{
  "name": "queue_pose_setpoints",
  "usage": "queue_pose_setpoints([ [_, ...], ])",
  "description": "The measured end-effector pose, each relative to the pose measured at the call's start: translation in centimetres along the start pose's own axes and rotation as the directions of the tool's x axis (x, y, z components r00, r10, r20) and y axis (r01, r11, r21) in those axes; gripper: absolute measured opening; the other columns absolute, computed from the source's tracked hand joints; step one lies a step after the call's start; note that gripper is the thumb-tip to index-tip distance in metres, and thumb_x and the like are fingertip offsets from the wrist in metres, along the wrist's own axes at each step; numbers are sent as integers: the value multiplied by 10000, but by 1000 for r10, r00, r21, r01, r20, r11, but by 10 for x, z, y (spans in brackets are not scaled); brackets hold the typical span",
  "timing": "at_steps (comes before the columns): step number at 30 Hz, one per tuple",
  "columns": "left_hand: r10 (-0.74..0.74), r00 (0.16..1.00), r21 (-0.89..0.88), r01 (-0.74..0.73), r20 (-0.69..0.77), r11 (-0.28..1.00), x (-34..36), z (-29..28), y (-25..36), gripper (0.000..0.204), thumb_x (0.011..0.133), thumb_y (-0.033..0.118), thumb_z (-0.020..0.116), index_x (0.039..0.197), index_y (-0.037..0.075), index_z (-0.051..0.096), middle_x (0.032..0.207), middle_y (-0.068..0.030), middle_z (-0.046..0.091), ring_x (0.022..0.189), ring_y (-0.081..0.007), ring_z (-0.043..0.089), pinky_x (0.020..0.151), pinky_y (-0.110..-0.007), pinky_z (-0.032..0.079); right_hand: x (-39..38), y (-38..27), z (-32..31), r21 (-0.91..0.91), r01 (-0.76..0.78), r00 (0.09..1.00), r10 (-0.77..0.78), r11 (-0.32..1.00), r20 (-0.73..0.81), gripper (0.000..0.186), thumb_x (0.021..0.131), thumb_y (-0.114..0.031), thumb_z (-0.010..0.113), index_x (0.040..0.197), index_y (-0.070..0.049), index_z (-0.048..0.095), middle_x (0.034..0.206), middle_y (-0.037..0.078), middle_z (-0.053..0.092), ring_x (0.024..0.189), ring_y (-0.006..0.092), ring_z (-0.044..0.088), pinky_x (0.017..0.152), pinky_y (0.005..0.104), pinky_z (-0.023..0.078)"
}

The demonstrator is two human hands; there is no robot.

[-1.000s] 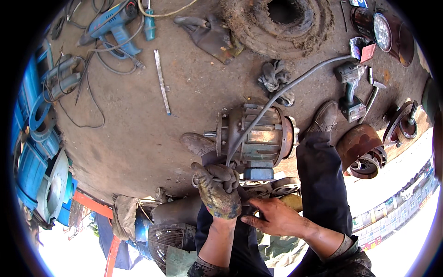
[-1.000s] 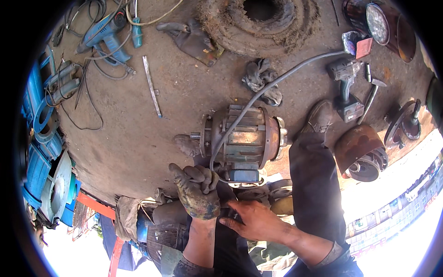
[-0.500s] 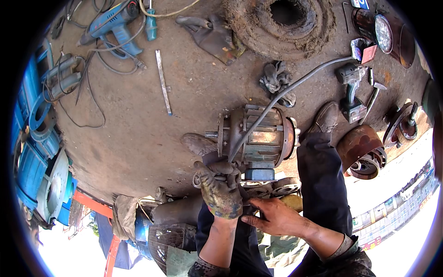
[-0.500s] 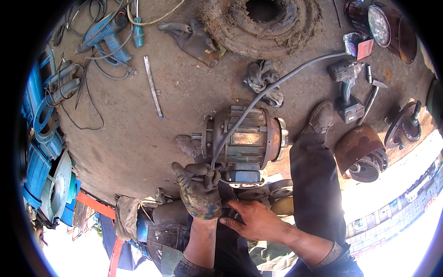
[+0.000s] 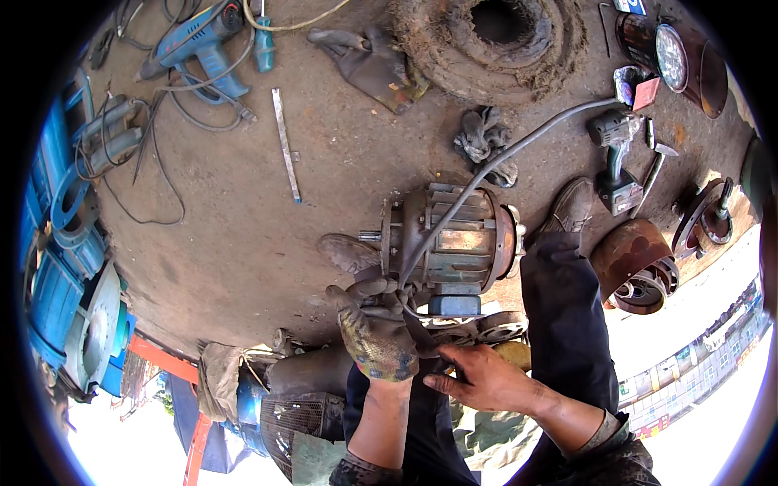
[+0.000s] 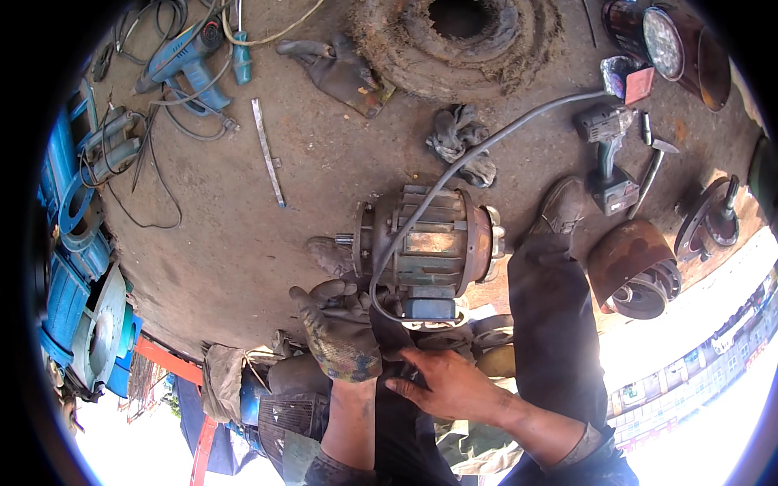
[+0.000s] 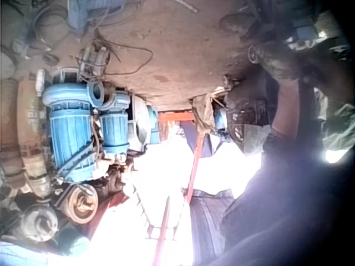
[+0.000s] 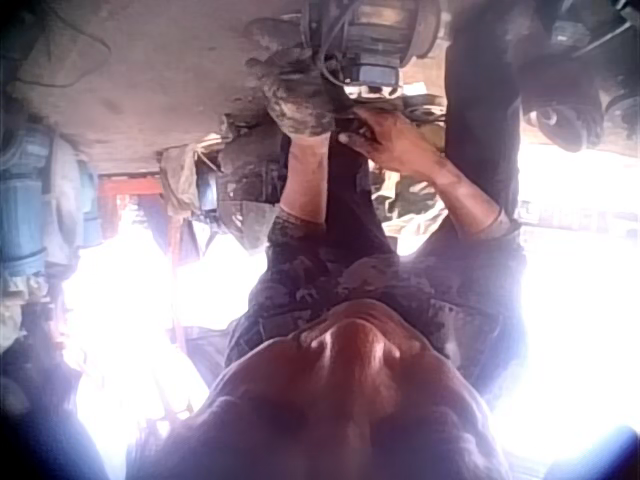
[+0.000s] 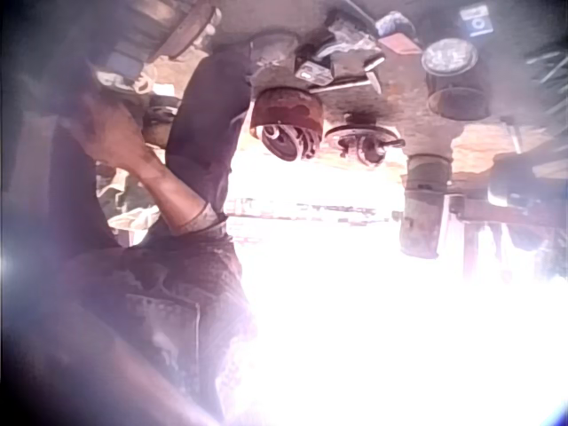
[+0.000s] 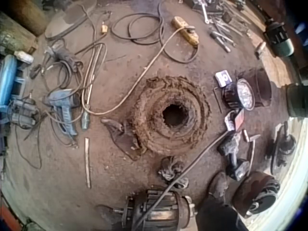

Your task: The person sits on the ground and uses a screwdriver to remove screws from a motor component. They then lift the motor, inspect the internal wiring, and place it back down.

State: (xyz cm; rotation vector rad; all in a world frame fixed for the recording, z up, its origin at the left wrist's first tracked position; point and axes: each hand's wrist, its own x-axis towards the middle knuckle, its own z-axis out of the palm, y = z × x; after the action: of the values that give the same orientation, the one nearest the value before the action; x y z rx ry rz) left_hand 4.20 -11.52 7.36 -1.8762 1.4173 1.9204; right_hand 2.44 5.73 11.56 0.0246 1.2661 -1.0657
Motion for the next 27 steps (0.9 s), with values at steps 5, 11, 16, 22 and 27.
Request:
queue_pose_setpoints([
  [5, -116, 993, -316, 111, 1, 942, 5, -3, 7, 615, 1148, 555, 434, 1292, -11, 625, 1149, -122, 669, 1113, -267, 655, 1101, -453, 514, -2, 2, 1, 53, 47, 998, -45, 997, -36, 558, 1066, -450, 638, 1396, -1, 602, 1099, 285, 738, 1067, 465, 713, 942, 518, 569],
  [11, -73, 996, -149, 80, 49, 986, 6, 1, 8, 652, 1143, 554, 448, 1413, -27, 570, 1312, -149, 628, 1237, -271, 611, 1093, -472, 513, -3, 2, 2, 34, 50, 998, -49, 998, -25, 565, 1061, -447, 644, 1401, 2, 599, 1058, 290, 741, 1028, 475, 721, 923, 525, 573],
  [16, -198, 980, -202, 196, 12, 959, 6, -19, -13, 510, 1195, 311, 396, 1595, -1, 447, 1128, -63, 658, 987, -115, 655, 956, -295, 567, -5, -1, 3, 22, 17, 1000, -17, 1000, 7, 591, 1053, -455, 653, 1373, 38, 596, 1013, 308, 736, 992, 494, 718, 892, 542, 573],
  [22, -19, 838, -340, 241, 545, 909, 18, -57, -30, 478, 1158, 292, 515, 1518, -21, 530, 1233, -87, 671, 987, -123, 633, 824, -252, 538, -5, 0, 4, 17, 29, 999, -29, 999, 14, 583, 1055, -451, 652, 1346, 51, 594, 994, 311, 732, 985, 501, 714, 883, 552, 566],
  [27, -55, 984, 139, 32, 168, 990, 6, -33, -25, 475, 1150, 321, 544, 1471, -26, 591, 1306, -103, 708, 986, -112, 652, 853, -242, 542, -5, 3, 5, 5, 57, 998, -57, 998, -2, 574, 1054, -444, 656, 1349, 43, 592, 1015, 307, 734, 990, 499, 713, 891, 553, 564],
])
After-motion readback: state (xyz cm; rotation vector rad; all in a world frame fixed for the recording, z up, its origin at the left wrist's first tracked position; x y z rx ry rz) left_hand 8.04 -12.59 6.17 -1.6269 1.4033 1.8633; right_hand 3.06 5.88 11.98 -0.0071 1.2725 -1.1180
